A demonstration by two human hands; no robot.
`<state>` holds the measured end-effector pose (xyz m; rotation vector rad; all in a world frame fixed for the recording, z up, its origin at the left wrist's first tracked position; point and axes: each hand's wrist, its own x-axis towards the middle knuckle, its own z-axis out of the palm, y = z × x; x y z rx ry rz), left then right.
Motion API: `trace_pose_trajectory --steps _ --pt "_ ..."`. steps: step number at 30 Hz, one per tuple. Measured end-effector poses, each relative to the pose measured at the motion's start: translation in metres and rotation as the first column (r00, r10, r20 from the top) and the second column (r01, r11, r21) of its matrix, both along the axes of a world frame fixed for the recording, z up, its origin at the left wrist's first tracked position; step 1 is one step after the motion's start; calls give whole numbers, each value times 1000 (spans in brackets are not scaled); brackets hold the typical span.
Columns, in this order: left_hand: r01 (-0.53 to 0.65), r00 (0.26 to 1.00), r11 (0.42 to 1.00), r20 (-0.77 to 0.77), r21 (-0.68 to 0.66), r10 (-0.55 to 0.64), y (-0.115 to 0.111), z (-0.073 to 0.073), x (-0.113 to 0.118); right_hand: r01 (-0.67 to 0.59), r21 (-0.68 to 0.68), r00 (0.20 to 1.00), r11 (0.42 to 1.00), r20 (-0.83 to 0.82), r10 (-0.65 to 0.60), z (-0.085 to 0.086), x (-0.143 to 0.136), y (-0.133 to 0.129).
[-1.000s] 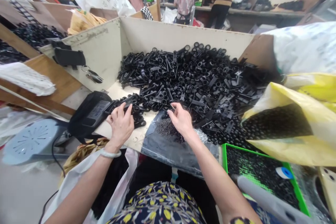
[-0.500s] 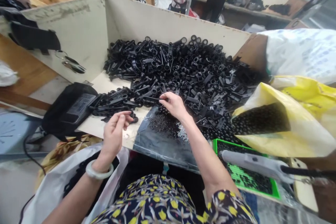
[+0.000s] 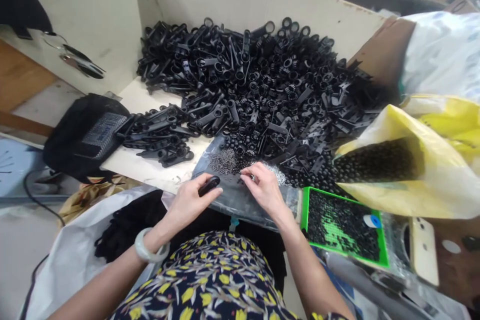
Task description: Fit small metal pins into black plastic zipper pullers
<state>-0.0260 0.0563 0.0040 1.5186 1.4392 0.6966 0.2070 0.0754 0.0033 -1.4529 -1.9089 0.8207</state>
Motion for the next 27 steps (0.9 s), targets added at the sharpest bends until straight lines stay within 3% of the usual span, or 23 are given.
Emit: trace_pose_trajectory --steps 2,4,8,11,14,17,19,22,27 --pt "-15 970 991 -241 130 46 1 -7 7 -7 26 997 1000 79 5 -7 3 -7" --pt "70 921 973 -389 219 21 3 -16 14 -39 40 988 998 154 32 -11 2 -12" --pt "224 863 934 -503 279 -56 7 -30 21 -96 70 943 993 327 69 -19 -3 -15" --pt "238 865 932 -495 274 -75 8 -31 21 -155 94 889 984 448 97 -22 -4 -14" --pt "140 928 957 -370 253 -37 7 -27 20 -205 109 852 973 509 123 -24 -3 -15" --pt "-120 993 990 -15 68 121 3 -17 19 -184 113 912 976 390 126 -24 -3 -17" --pt "-215 921 956 284 -197 266 -1 -8 19 -117 108 978 987 185 96 -20 -6 -18" --pt "-140 741 863 527 -485 416 -9 6 19 22 53 987 998 -162 -13 -10 -16 -22" --pt "-104 649 818 585 -566 487 -17 16 23 97 -19 917 995 -387 -96 7 -35 -27"
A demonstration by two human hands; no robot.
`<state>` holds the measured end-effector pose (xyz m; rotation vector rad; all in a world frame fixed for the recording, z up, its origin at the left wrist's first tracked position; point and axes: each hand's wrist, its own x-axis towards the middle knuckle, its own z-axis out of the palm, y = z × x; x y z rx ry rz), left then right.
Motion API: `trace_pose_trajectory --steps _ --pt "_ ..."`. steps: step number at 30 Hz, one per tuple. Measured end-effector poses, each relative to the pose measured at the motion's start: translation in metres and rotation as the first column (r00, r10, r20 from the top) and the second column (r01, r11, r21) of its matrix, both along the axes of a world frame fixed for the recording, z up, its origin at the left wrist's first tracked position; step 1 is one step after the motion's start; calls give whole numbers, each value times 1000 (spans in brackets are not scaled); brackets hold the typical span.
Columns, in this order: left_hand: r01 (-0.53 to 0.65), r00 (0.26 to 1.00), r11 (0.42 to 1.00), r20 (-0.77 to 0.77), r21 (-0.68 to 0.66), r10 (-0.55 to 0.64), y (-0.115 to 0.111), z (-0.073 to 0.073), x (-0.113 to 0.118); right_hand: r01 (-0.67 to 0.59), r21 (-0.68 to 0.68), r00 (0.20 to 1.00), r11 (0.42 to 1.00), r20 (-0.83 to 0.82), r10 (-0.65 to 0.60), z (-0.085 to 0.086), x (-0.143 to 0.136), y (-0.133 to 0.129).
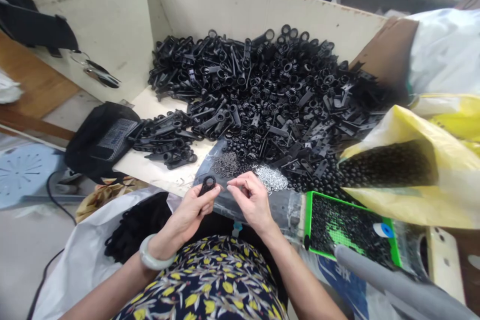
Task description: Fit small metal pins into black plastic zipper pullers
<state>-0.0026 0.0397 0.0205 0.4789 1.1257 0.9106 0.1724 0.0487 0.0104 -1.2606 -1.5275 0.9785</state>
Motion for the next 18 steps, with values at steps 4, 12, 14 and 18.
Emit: trace_pose_trajectory --steps 4,12,14,18 --pt "-7 1000 1000 19 9 7 -3 -3 3 -17 -7 1000 1000 -20 17 0 -4 0" --pt "-24 999 999 46 34 22 -6 -10 4 -70 -22 997 997 4 71 -11 -5 0" --pt "-35 998 999 44 36 34 -6 -9 4 -80 -30 997 996 4 80 -13 -5 0" --pt "-52 997 998 53 28 51 -6 -7 5 -75 -81 997 994 -39 72 -21 -6 -1"
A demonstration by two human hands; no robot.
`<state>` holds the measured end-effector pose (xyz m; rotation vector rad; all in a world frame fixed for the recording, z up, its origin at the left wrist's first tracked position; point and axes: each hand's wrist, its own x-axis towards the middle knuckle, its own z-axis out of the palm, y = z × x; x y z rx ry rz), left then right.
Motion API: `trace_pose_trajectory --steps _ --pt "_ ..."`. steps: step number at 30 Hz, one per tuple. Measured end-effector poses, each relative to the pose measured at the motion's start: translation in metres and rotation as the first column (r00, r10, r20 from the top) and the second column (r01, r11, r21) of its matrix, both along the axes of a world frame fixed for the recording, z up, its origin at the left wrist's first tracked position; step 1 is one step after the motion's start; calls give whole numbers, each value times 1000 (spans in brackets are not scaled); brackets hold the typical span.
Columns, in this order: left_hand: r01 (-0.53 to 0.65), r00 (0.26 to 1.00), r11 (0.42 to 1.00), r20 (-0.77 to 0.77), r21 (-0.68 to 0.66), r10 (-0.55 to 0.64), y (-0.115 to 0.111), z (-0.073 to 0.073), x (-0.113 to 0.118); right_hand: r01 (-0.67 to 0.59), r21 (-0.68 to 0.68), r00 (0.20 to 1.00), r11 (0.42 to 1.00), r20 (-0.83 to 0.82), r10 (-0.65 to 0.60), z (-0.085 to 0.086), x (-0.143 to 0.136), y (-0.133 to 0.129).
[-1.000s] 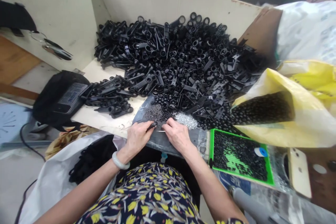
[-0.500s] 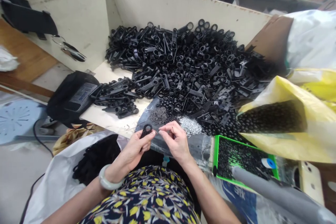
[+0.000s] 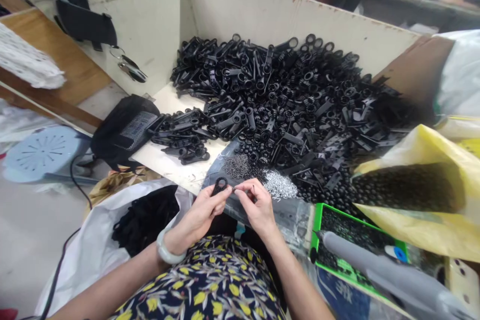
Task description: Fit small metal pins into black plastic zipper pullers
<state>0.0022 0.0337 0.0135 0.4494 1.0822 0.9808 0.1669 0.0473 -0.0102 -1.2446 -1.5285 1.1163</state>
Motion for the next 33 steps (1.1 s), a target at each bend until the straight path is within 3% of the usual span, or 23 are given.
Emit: trace_pose_trajectory --steps 9,33 --pt "-28 999 999 39 -27 29 -1 0 1 51 -104 988 993 -141 -66 -13 -4 -2" --pt "-70 997 997 -27 -30 70 -5 0 3 81 130 995 988 45 -87 -1 -9 -7"
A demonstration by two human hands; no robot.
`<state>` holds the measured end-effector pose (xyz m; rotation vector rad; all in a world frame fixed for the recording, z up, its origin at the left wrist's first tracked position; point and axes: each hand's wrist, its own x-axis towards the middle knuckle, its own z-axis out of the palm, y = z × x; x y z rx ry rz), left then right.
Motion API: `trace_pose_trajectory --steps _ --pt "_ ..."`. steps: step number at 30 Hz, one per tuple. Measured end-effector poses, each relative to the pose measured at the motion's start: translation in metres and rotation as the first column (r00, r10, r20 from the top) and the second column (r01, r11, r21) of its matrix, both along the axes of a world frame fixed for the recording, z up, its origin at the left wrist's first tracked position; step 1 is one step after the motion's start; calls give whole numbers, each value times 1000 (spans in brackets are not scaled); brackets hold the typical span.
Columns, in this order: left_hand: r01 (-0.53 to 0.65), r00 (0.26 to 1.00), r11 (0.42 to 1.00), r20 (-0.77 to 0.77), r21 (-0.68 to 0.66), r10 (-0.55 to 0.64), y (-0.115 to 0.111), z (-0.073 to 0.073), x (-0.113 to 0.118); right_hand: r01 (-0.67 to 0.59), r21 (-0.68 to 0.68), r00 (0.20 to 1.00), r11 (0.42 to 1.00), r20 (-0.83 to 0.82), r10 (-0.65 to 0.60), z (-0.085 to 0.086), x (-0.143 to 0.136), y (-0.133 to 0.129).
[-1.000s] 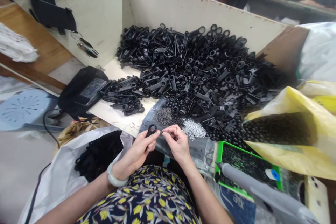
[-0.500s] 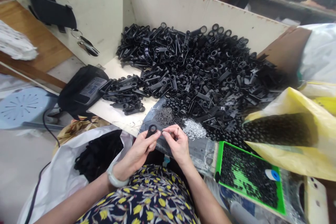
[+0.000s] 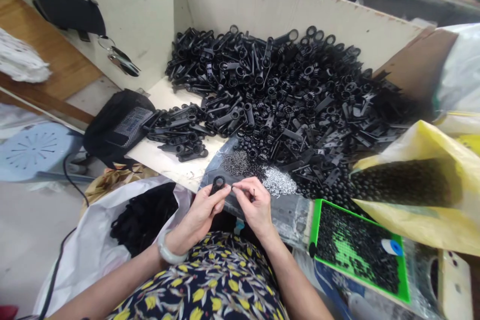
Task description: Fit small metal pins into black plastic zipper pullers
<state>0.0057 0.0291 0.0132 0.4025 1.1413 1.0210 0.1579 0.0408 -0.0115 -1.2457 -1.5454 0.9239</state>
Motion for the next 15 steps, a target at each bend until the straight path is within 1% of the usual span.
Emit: trace_pose_trajectory --steps 4,9,12,15 --pt "-16 1000 1000 -7 2 16 0 -1 0 -25 16 999 1000 23 24 1 2 1" --pt "-10 1000 1000 -26 21 10 -1 -5 0 -131 1 991 991 13 130 0 8 6" --pt "12 999 999 -54 51 -9 -3 -8 -1 -189 -44 982 981 -12 188 1 13 9" --pt "51 992 997 -118 66 -43 -3 -9 -3 -230 -65 973 971 4 231 4 16 12"
